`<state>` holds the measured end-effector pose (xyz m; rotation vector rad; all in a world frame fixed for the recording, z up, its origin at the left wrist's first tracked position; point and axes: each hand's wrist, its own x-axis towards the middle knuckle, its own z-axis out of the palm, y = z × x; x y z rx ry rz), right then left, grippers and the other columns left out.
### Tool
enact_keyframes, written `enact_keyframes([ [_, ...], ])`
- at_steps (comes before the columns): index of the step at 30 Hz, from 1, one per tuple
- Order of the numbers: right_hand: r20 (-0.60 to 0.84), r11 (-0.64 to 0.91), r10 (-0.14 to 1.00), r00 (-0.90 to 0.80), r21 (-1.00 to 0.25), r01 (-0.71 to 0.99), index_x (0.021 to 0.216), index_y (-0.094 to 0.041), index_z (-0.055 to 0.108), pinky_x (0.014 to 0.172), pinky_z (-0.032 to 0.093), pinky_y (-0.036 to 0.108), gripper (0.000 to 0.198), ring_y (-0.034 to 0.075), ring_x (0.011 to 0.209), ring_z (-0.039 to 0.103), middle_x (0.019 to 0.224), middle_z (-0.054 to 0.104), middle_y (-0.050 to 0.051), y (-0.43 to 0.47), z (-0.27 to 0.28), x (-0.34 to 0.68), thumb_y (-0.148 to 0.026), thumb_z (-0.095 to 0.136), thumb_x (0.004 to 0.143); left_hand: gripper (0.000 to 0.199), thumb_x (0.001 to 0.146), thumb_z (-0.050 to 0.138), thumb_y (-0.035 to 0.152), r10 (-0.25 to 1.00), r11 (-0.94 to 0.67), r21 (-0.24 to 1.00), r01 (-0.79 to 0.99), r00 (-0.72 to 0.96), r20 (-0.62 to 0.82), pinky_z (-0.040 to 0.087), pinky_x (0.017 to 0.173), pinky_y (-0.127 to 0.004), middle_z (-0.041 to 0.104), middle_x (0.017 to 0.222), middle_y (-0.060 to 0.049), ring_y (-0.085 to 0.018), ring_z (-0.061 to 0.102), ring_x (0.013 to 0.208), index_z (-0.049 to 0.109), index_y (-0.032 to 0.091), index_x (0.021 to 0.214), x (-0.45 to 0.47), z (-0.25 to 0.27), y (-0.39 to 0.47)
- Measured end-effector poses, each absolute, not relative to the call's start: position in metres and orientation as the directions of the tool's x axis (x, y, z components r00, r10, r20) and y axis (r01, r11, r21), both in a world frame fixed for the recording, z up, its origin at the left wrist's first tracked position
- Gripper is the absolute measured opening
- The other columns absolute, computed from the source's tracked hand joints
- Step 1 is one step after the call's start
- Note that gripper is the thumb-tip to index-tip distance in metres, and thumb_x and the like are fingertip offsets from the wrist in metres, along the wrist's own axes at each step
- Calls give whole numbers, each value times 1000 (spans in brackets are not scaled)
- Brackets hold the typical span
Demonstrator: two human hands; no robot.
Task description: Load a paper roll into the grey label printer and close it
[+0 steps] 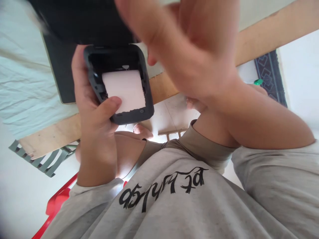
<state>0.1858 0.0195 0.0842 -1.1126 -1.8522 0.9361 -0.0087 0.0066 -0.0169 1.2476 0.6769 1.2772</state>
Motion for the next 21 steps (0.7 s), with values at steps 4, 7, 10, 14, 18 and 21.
enact_keyframes([
  [4,358,371,929,-96,-891,262,93,-11,47,52,34,11,59,-2,61,52,83,61,5,23,80,182,-63,18,87,86,54,83,29,962,-26,942,-334,247,114,42,112,-36,49,139,1,-23,49,128,43,33,130,-10,-2,-1],
  [7,313,428,895,-318,-803,414,105,-10,50,66,43,6,45,0,92,59,102,59,3,23,81,183,-50,43,86,79,57,80,23,968,11,929,-370,237,83,42,112,-36,51,134,0,-23,49,128,46,33,128,-7,9,-5],
  [10,130,446,848,-514,-698,560,119,-10,48,92,47,8,50,0,110,50,120,51,2,21,81,182,-46,45,85,74,60,77,25,965,-5,923,-386,240,105,47,104,-33,51,133,2,-21,52,122,45,35,126,-3,12,-7],
  [14,67,445,822,-566,-696,564,124,-12,45,104,43,17,58,3,112,49,125,49,2,20,73,177,-50,49,81,69,62,76,39,969,-25,923,-385,219,117,50,97,-30,49,130,3,-18,55,112,46,38,124,-1,7,-5],
  [18,82,435,823,-562,-728,530,124,-11,45,105,40,17,64,3,114,48,126,49,3,22,66,174,-57,48,80,59,67,73,38,970,-2,909,-417,219,103,51,96,-30,49,127,2,-17,55,112,49,38,121,-1,3,-4],
  [21,61,435,823,-565,-708,557,127,-15,43,106,39,16,66,3,120,47,128,47,2,21,65,175,-61,44,81,63,63,76,37,969,2,898,-440,222,107,50,97,-29,51,125,2,-16,55,112,49,38,121,0,2,-3],
])
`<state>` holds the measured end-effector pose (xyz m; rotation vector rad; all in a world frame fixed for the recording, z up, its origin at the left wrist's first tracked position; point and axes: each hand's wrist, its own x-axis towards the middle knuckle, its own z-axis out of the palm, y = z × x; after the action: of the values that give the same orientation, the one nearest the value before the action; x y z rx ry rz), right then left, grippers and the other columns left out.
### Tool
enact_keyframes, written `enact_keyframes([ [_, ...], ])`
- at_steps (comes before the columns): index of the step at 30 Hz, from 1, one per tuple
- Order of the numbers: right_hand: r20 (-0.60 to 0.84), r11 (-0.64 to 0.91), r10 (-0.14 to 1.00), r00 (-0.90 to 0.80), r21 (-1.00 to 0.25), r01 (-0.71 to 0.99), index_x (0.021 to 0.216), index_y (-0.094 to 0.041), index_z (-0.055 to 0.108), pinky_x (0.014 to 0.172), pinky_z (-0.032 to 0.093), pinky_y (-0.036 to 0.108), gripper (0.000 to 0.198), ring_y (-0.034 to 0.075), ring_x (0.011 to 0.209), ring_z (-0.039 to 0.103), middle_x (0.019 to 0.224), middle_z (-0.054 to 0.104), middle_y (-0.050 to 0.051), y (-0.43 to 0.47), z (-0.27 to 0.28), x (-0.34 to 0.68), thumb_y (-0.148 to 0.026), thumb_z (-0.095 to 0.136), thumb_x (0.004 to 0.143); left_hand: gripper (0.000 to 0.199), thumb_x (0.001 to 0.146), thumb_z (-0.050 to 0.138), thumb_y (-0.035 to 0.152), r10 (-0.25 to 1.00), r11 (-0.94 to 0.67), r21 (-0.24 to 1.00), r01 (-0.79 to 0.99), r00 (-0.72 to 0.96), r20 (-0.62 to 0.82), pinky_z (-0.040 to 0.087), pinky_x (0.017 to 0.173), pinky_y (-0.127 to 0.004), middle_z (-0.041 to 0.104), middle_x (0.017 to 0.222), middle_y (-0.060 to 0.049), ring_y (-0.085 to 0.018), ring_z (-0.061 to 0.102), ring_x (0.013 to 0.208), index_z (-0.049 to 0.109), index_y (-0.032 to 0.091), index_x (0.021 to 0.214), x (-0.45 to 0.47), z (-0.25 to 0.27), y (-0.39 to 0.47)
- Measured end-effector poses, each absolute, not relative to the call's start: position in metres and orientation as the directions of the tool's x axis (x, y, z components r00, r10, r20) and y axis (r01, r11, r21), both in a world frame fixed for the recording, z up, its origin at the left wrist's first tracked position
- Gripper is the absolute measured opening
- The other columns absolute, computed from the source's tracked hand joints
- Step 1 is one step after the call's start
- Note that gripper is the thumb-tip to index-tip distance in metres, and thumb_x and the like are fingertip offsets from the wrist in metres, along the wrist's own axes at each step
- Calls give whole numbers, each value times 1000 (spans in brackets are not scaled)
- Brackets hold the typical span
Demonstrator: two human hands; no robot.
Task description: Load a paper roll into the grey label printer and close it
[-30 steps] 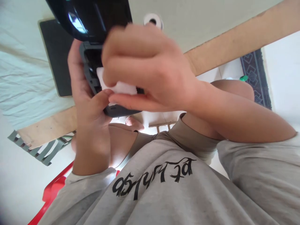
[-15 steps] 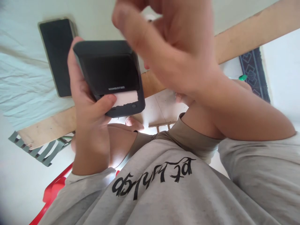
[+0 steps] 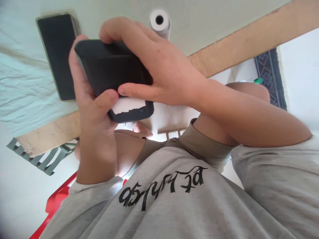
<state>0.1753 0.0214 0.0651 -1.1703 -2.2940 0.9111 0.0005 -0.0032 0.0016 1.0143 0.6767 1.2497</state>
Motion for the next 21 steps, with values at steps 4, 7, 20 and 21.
enact_keyframes([
  [4,65,429,837,-543,-695,577,124,-17,45,101,41,16,62,4,116,49,127,49,1,23,65,177,-60,48,79,59,64,74,35,979,-12,889,-458,175,104,50,93,-24,53,121,4,-13,57,107,51,38,118,5,3,-5],
  [7,78,438,836,-543,-691,575,123,-17,46,91,43,15,63,4,111,50,123,51,1,25,64,178,-60,50,77,55,64,73,31,993,28,892,-450,118,28,50,92,-25,53,120,3,-14,55,106,53,36,115,8,7,-7],
  [20,186,537,789,-585,-671,511,125,-15,44,106,38,9,47,-5,113,47,124,50,-2,23,60,185,-43,25,93,41,78,34,15,984,176,721,-670,141,-109,43,109,-36,66,110,-4,-18,59,115,49,20,116,9,24,-3],
  [21,177,532,790,-587,-674,513,125,-14,44,106,38,9,47,-5,113,47,124,50,-1,22,61,185,-43,26,93,42,78,33,13,983,178,721,-670,151,-103,44,106,-35,66,109,-4,-18,60,114,49,20,116,9,24,-3],
])
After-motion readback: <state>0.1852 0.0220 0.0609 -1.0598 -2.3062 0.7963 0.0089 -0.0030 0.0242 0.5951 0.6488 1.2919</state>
